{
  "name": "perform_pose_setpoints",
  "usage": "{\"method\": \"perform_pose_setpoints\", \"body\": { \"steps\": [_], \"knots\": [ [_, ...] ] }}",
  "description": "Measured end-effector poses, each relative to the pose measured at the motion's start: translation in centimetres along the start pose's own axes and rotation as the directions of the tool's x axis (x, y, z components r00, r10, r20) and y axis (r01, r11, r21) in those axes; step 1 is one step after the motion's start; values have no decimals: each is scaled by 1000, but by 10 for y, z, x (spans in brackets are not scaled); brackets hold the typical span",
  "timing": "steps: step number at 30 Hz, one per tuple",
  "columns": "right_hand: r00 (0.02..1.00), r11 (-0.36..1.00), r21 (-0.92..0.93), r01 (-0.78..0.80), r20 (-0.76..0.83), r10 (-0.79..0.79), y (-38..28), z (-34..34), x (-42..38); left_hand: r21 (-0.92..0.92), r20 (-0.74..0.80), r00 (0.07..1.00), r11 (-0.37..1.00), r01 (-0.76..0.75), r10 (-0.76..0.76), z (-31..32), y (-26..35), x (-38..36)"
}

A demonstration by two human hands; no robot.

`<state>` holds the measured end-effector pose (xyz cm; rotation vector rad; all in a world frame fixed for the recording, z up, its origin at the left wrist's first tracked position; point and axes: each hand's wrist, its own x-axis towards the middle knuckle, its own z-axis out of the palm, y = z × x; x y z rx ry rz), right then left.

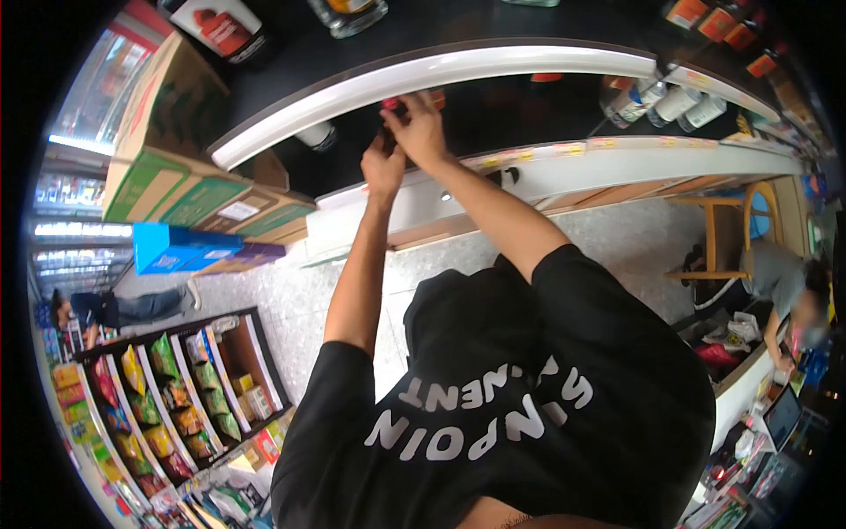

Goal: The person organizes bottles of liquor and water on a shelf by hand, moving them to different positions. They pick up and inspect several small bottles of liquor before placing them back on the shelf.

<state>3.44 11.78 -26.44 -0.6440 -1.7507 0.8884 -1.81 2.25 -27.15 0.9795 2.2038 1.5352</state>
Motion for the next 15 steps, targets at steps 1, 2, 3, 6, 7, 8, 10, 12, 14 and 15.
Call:
{"method": "perform_pose_setpoints", "body": {
  "steps": [1,2,3,6,7,8,10,12,14,15],
  "knots": [
    [1000,1000,-4,-5,12,5,-3,-3,1,-76,21,1000,997,-10,11,-1,3,-1],
    [1000,1000,-11,8,29,-8,-6,-7,2,-56,28,1000,998,-7,9,-1,6,-3],
    [999,1000,-18,21,48,-20,-10,-11,1,-217,20,998,975,-52,57,8,-23,2],
    [999,1000,26,-1,37,0,-13,-19,0,-251,30,999,968,-5,13,-4,3,-21],
    [998,998,49,-42,50,40,-21,-28,0,-220,59,998,975,28,-15,-10,13,-31],
    [999,998,61,-14,38,12,-18,-33,-4,-242,26,999,970,34,-28,-11,25,-44],
    [998,996,78,54,10,-54,-26,-51,-12,-268,-20,999,963,32,-39,-11,24,-69],
    [996,990,126,70,51,-77,-48,-85,-23,-338,-51,999,941,1,-19,-13,24,-96],
    [984,975,215,52,154,-86,-59,-119,-36,-294,-13,999,955,25,-30,-14,45,-117],
    [973,964,258,63,200,-117,-59,-135,-40,-275,-6,1000,961,5,-7,-9,50,-123]
  ]
}}
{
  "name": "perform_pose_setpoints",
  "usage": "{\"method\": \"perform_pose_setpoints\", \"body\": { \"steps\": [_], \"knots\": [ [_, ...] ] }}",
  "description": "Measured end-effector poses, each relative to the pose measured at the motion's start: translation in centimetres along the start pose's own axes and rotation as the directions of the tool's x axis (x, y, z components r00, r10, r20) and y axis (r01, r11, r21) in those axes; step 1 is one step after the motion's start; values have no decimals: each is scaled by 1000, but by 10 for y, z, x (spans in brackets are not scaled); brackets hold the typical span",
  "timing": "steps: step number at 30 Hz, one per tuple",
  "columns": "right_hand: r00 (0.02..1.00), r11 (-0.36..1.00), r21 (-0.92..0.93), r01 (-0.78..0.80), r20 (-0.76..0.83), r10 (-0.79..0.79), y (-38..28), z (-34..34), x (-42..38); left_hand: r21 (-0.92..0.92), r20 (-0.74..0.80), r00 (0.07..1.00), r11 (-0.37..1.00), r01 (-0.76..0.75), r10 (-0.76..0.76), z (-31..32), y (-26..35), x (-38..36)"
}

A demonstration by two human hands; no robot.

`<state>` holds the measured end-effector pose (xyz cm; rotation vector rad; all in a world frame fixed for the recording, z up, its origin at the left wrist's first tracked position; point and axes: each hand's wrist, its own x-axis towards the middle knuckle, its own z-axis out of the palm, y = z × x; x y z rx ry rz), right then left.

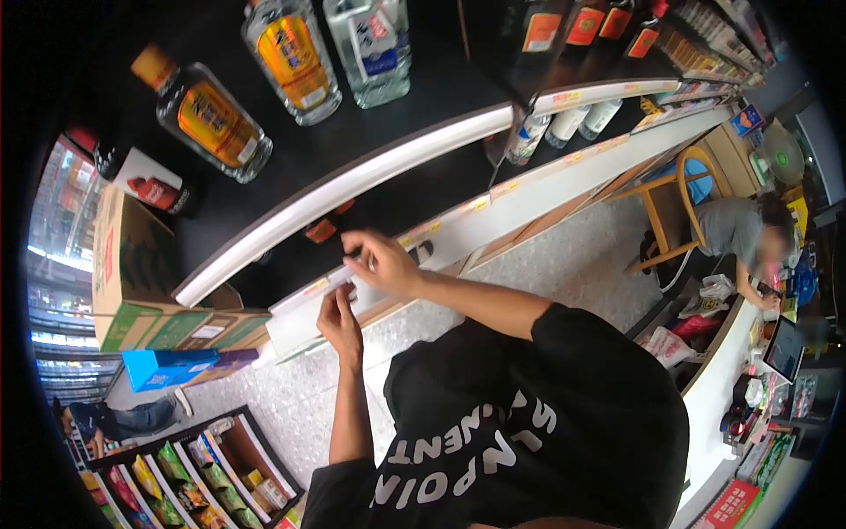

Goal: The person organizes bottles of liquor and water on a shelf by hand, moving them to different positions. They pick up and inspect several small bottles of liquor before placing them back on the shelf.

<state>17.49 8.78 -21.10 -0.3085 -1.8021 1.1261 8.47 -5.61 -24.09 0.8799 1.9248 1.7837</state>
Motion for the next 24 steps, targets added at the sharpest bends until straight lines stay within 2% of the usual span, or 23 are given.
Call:
{"method": "perform_pose_setpoints", "body": {
  "steps": [2,5,8,13,14,16,19,20,21,22,23,24],
  "knots": [
    [977,990,-55,-129,164,136,-16,-36,-16,-2,29,999,999,36,-36,19,6,-13],
    [954,994,-104,-26,296,56,-1,-91,-29,19,116,985,991,129,-131,57,8,-22],
    [932,997,-55,-61,355,76,-18,-160,-13,-15,190,959,976,215,-209,115,23,-33],
    [868,990,-51,-133,476,141,-35,-286,6,-97,228,957,974,207,-180,231,50,-45],
    [873,990,-44,-131,469,136,-41,-313,11,-70,221,958,977,203,-183,253,61,-47],
    [879,991,-31,-128,459,128,-52,-365,20,-120,247,969,991,58,-27,293,85,-48],
    [958,997,25,78,275,-82,-60,-438,55,-71,268,951,987,-142,156,338,150,-48],
    [981,997,21,70,179,-72,-60,-458,71,-35,278,934,974,-224,225,352,173,-45],
    [993,1000,-8,-7,114,8,-56,-478,85,-1,291,910,951,-308,295,366,196,-40],
    [997,996,50,-69,-39,71,-52,-490,103,33,306,880,920,-390,362,381,214,-32],
    [985,990,78,-118,-118,127,-47,-503,121,-17,273,879,916,-401,390,398,225,-23],
    [981,965,242,-103,-135,139,-52,-510,135,-63,240,878,909,-411,413,415,235,-14]
  ]
}}
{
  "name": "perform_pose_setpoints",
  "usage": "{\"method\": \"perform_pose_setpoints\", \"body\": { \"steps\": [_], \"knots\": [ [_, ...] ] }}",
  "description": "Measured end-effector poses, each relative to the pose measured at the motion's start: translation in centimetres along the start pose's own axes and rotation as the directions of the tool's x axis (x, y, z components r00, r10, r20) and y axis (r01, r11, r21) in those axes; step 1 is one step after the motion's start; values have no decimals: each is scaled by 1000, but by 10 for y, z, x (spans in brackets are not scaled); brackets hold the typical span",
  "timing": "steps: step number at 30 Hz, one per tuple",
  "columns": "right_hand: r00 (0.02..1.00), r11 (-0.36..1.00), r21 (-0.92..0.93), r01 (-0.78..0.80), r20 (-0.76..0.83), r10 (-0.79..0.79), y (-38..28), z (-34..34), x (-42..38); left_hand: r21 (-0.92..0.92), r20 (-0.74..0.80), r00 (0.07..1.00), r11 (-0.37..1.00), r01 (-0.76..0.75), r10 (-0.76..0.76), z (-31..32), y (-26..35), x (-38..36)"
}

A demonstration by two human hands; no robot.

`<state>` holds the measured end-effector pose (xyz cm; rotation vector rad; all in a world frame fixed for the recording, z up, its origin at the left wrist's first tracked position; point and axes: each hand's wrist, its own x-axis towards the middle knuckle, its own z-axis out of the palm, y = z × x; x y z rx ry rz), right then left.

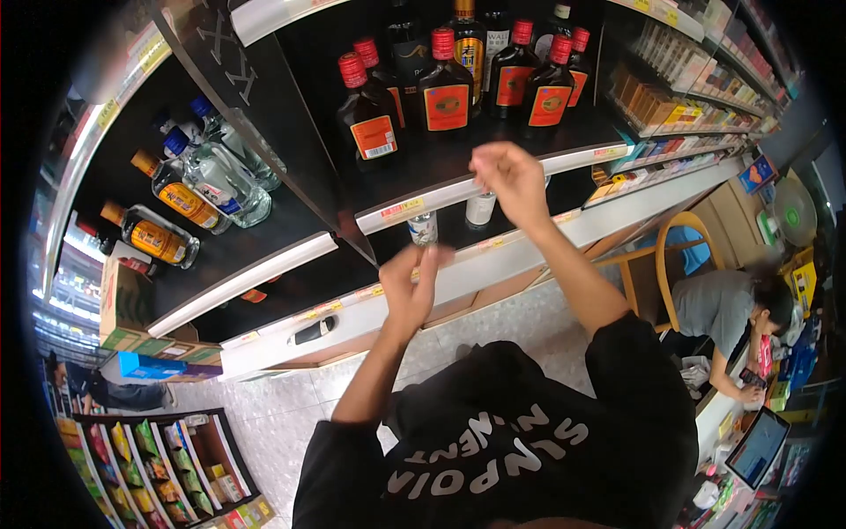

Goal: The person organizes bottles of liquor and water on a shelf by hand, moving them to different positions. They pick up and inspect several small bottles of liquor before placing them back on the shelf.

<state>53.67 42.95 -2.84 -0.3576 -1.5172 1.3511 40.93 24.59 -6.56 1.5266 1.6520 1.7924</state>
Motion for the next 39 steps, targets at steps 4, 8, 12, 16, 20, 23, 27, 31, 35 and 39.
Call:
{"method": "perform_pose_setpoints", "body": {
  "steps": [4,8,12,16,20,23,27,31,35,39],
  "knots": [
    [982,949,-276,155,-64,-180,8,-12,43,-144,-163,986,989,-43,19,29,14,54],
    [845,663,-648,375,-56,-532,0,-7,71,6,-118,989,996,-84,84,22,7,90],
    [841,619,-687,381,-22,-541,15,-5,89,122,-25,1000,992,-16,19,13,13,103],
    [900,697,-648,307,-39,-433,28,-1,98,178,-80,995,981,78,-65,19,4,113],
    [971,798,-582,155,-58,-231,30,-8,106,189,-71,987,969,158,-147,24,9,116],
    [990,830,-546,112,-8,-139,34,-11,109,244,-111,993,968,53,-27,26,-4,121],
    [997,907,-416,69,48,-53,42,-16,114,249,-134,991,967,46,-12,29,-8,125],
    [995,952,-297,72,83,-49,43,-16,111,216,-183,981,976,-30,71,35,-10,130],
    [997,975,-214,65,59,-54,29,-14,94,243,-210,963,963,-117,170,43,-28,137],
    [995,987,-125,96,4,-97,9,-12,80,220,-162,972,966,-134,171,46,-4,130]
  ]
}}
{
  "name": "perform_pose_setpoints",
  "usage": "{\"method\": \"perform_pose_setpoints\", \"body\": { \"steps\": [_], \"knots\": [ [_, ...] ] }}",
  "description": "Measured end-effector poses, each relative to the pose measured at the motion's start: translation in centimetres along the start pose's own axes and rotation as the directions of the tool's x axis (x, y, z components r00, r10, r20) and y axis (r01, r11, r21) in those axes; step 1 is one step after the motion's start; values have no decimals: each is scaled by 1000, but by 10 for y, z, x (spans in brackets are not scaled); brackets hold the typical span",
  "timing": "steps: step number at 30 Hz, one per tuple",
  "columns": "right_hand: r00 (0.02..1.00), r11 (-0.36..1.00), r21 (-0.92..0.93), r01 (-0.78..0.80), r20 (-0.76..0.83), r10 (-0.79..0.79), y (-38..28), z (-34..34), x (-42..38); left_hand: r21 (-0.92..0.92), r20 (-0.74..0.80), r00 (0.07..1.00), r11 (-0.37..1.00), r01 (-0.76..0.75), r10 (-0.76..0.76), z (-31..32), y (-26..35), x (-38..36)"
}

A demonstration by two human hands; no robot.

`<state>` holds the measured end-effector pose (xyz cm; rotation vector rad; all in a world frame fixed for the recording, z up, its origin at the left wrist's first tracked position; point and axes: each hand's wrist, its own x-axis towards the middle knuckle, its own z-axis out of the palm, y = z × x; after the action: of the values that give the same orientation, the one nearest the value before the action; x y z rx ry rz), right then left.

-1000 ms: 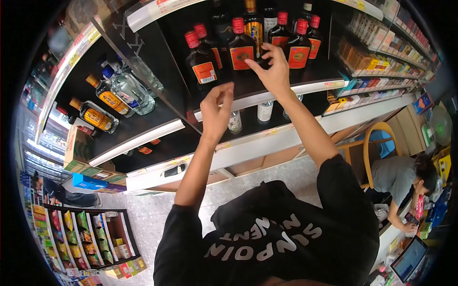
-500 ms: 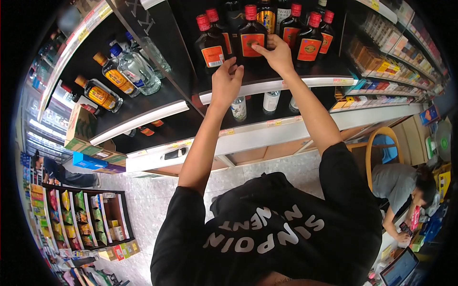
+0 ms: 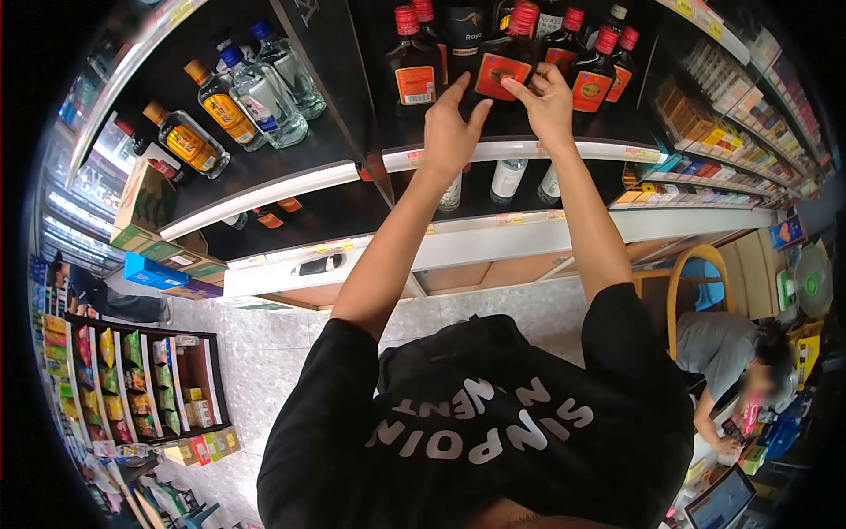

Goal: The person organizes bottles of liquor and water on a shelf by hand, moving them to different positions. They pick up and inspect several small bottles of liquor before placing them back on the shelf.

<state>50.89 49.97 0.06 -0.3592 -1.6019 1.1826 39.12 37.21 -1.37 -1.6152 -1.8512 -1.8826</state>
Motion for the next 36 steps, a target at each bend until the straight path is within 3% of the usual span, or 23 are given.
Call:
{"method": "perform_pose_setpoints", "body": {
  "steps": [2,7,9,10,11,13,14,15,17,21,23,27,29,31,32,33,35,36],
  "knots": [
    [998,998,42,55,-34,-54,-8,-1,-5,-25,-4,999,998,-54,54,4,3,-3],
    [982,974,125,189,-22,-188,-36,3,-32,-93,-199,954,964,-248,226,-11,37,-6],
    [985,960,223,168,9,-175,-59,20,-58,-7,-255,892,921,-389,374,-34,53,-18],
    [986,954,250,166,-16,-167,-71,33,-73,-16,-278,887,922,-388,369,-46,56,-28],
    [979,958,207,197,11,-203,-72,42,-86,46,-309,840,889,-455,446,-61,56,-37],
    [987,967,206,151,13,-157,-78,74,-118,76,-300,845,894,-441,442,-98,51,-66],
    [985,968,198,152,44,-164,-80,93,-134,37,-277,908,948,-316,314,-119,48,-86],
    [990,991,-20,132,52,-131,-48,98,-150,106,-281,899,942,-319,336,-138,34,-103],
    [991,959,270,85,78,-110,-56,155,-184,129,-283,915,956,-262,289,-177,3,-142],
    [991,986,160,35,120,-55,5,229,-248,208,-272,952,974,-85,141,-237,-60,-209],
    [982,960,244,-138,157,101,40,257,-272,254,-238,968,967,-11,74,-257,-92,-233],
    [983,940,293,-173,110,147,102,292,-293,349,-134,988,930,114,-71,-272,-142,-249],
    [983,951,252,-179,88,162,122,300,-295,298,-166,986,952,76,-27,-269,-165,-243],
    [983,960,220,-174,96,156,126,304,-289,347,-216,962,934,-86,169,-263,-197,-238],
    [982,962,207,-177,97,160,133,306,-282,271,-209,977,962,8,51,-261,-206,-237],
    [980,963,191,-188,99,172,142,307,-278,325,-161,986,940,100,-49,-261,-207,-234],
    [982,955,238,-179,103,158,170,308,-271,282,-128,976,937,206,-176,-257,-218,-225],
    [981,959,228,-171,125,145,179,306,-265,241,-148,974,949,202,-170,-253,-226,-223]
  ]
}}
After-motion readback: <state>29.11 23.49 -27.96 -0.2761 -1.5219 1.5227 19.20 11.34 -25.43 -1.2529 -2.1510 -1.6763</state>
